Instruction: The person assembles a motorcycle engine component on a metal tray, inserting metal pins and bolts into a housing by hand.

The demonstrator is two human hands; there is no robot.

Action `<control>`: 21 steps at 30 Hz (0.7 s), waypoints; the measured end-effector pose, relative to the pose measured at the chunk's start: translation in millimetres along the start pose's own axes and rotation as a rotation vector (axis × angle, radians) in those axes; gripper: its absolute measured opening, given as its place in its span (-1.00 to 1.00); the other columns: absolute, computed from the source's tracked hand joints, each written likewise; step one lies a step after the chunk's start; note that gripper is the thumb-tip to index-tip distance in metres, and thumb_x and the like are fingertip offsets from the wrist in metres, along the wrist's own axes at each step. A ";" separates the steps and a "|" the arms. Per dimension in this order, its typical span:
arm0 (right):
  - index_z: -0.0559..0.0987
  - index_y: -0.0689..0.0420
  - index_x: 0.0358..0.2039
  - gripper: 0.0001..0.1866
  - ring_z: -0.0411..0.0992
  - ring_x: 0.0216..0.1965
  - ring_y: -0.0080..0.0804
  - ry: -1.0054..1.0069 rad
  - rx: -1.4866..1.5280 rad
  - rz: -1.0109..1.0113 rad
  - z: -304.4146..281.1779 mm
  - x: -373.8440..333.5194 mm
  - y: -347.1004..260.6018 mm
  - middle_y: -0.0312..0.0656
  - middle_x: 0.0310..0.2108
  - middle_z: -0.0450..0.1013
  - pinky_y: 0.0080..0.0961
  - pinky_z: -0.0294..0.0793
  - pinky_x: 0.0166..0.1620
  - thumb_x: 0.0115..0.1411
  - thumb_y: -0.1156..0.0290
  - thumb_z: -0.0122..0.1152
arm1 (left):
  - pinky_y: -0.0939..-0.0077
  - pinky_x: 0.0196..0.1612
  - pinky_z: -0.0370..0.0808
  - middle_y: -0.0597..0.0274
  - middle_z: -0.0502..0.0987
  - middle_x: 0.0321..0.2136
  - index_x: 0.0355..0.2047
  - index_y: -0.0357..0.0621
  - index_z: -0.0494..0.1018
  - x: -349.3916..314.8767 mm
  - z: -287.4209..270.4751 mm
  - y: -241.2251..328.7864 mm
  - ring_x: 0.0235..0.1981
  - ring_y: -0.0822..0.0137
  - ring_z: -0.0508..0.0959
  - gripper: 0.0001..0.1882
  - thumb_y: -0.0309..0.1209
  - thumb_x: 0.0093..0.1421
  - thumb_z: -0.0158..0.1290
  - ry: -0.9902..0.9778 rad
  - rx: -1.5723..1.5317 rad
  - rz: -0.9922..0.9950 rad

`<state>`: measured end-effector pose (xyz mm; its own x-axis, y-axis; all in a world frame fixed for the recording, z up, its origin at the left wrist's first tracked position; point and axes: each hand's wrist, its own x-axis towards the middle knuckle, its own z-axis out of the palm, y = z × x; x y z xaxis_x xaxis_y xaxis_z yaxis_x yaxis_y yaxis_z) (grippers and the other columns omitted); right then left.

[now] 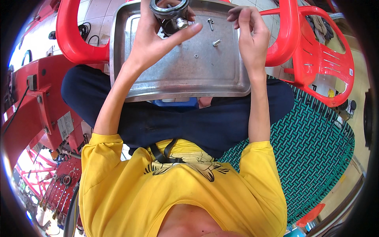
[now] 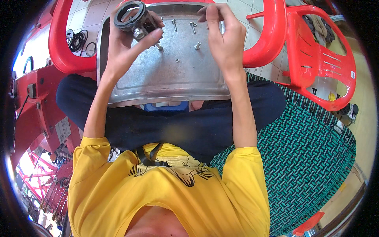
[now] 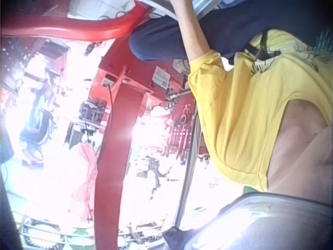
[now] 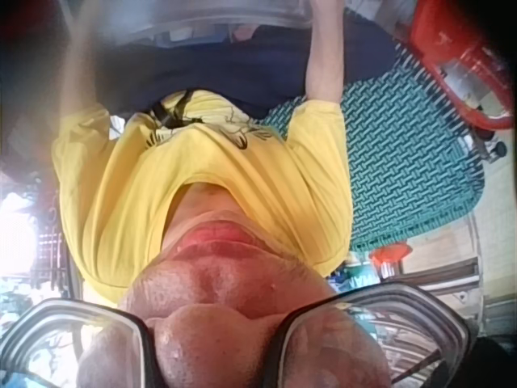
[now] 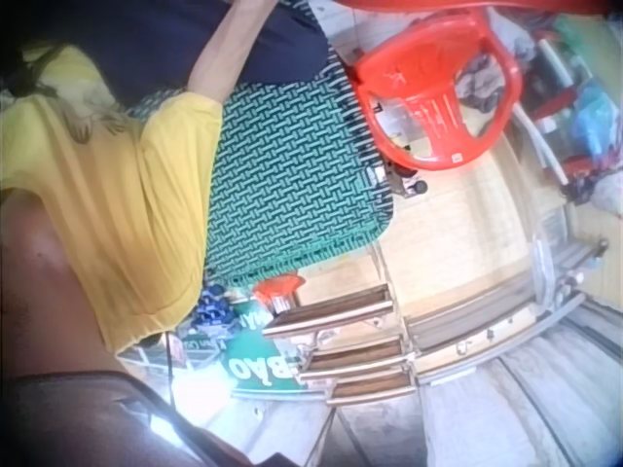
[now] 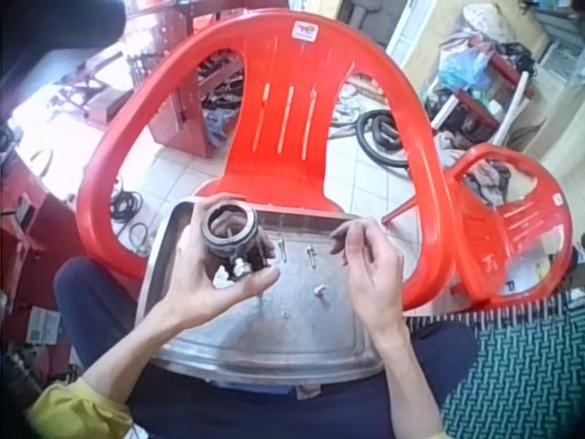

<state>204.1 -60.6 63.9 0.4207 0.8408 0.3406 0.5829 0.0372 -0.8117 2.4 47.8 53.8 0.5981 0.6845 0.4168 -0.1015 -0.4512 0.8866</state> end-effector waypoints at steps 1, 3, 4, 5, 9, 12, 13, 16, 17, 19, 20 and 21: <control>0.62 0.13 -0.23 -0.72 0.51 -0.37 -0.40 -0.056 0.064 0.011 -2.7 -2.0 -0.8 -0.30 -0.40 0.60 -0.45 0.37 -0.17 0.31 0.16 0.23 | 0.53 -0.22 0.54 0.28 0.55 -0.40 0.15 -0.25 0.14 2.2 -4.7 0.0 -0.35 0.44 0.59 -0.17 -0.35 0.01 0.44 -0.060 0.121 0.078; 0.63 0.10 -0.28 -0.72 0.53 -0.35 -0.35 -0.139 0.091 -0.058 -2.4 -6.6 -4.7 -0.31 -0.42 0.58 -0.42 0.31 -0.12 0.30 0.13 0.23 | 0.41 0.01 0.46 0.10 0.46 -0.10 0.32 -0.26 -0.05 -2.1 -5.6 1.6 -0.09 0.34 0.52 0.09 -0.29 -0.04 0.47 -0.151 0.035 -0.023; 0.62 0.11 -0.31 -0.69 0.52 -0.35 -0.36 -0.163 0.050 -0.136 0.9 -9.4 -7.5 -0.31 -0.43 0.58 -0.44 0.29 -0.11 0.31 0.10 0.20 | 0.38 0.08 0.41 0.04 0.40 0.00 0.33 -0.26 -0.07 -7.0 -1.1 -5.4 0.00 0.31 0.47 0.12 -0.30 -0.04 0.47 -0.127 0.028 -0.010; 0.62 0.11 -0.34 -0.66 0.52 -0.35 -0.36 -0.186 0.010 -0.214 4.7 -11.8 -10.5 -0.31 -0.43 0.57 -0.45 0.26 -0.09 0.33 0.08 0.17 | 0.35 0.14 0.37 -0.01 0.33 0.09 0.35 -0.26 -0.10 -9.7 2.1 -10.2 0.08 0.28 0.43 0.14 -0.31 -0.04 0.47 -0.103 0.022 0.002; 0.60 0.14 -0.39 -0.64 0.47 -0.40 -0.33 -0.168 -0.036 -0.318 14.5 -18.3 -23.6 -0.27 -0.47 0.54 -0.42 0.24 -0.16 0.30 0.07 0.21 | 0.31 0.23 0.28 -0.01 0.22 0.18 0.36 -0.24 -0.09 -14.2 12.2 -11.6 0.19 0.23 0.32 -0.06 -0.23 0.19 0.29 -0.067 -0.176 -0.038; 0.59 0.15 -0.41 -0.68 0.43 -0.43 -0.30 -0.157 -0.017 -0.333 15.0 -20.1 -20.2 -0.26 -0.50 0.53 -0.41 0.25 -0.19 0.28 0.13 0.26 | 0.36 0.16 0.42 0.08 0.45 0.08 0.22 -0.18 0.25 -17.8 26.8 -5.4 0.11 0.27 0.48 -0.29 -0.16 0.18 0.29 0.091 -0.239 -0.066; 0.59 0.15 -0.41 -0.70 0.43 -0.43 -0.29 -0.169 -0.021 -0.336 14.0 -20.5 -20.6 -0.25 -0.50 0.52 -0.41 0.25 -0.20 0.27 0.15 0.27 | 0.39 0.11 0.49 0.12 0.58 0.02 0.13 -0.14 0.45 -19.0 25.7 -6.2 0.06 0.28 0.56 -0.37 -0.12 0.13 0.35 0.124 -0.483 -0.149; 0.58 0.15 -0.41 -0.77 0.41 -0.43 -0.26 -0.086 -0.014 -0.269 14.7 -24.9 -22.7 -0.23 -0.54 0.50 -0.40 0.25 -0.21 0.27 0.25 0.27 | 0.34 0.19 0.33 0.08 0.37 0.10 0.33 -0.25 0.04 -14.9 13.3 -28.3 0.13 0.28 0.40 -0.19 -0.24 0.25 0.23 -0.086 -0.402 0.047; 0.58 0.15 -0.40 -0.80 0.41 -0.43 -0.25 -0.078 -0.016 -0.249 14.0 -25.6 -22.7 -0.23 -0.53 0.49 -0.40 0.26 -0.21 0.27 0.28 0.26 | 0.34 0.18 0.37 0.08 0.41 0.10 0.29 -0.23 0.15 -13.0 13.1 -23.3 0.12 0.27 0.44 -0.22 -0.17 0.20 0.27 -0.056 -0.327 0.057; 0.57 0.14 -0.37 -0.85 0.41 -0.42 -0.24 -0.065 -0.019 -0.210 12.8 -26.6 -22.3 -0.22 -0.53 0.47 -0.40 0.27 -0.21 0.27 0.34 0.23 | 0.33 0.16 0.44 0.09 0.51 0.10 0.19 -0.20 0.37 -8.4 11.7 -10.1 0.10 0.26 0.51 -0.24 -0.04 0.10 0.34 0.004 -0.178 0.077; 0.56 0.14 -0.35 -0.87 0.41 -0.42 -0.23 -0.041 -0.060 -0.274 12.6 -25.7 -21.5 -0.22 -0.52 0.47 -0.40 0.27 -0.21 0.27 0.35 0.23 | 0.32 0.16 0.42 0.12 0.55 0.04 0.14 -0.25 0.42 -10.1 4.9 -14.0 0.05 0.29 0.53 -0.20 -0.03 0.00 0.40 -0.076 -0.101 0.045; 0.56 0.14 -0.33 -0.88 0.41 -0.42 -0.22 -0.017 -0.101 -0.338 12.7 -23.7 -19.8 -0.23 -0.51 0.46 -0.40 0.28 -0.21 0.27 0.37 0.22 | 0.33 0.16 0.42 0.13 0.56 0.03 0.12 -0.25 0.43 -9.6 2.4 -17.2 0.04 0.29 0.53 -0.22 -0.04 -0.01 0.41 -0.111 -0.069 0.071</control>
<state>173.8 -74.4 65.8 0.1807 0.7991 0.5734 0.7535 0.2622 -0.6029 0.4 47.6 34.0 0.6714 0.5831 0.4575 -0.1986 -0.4533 0.8690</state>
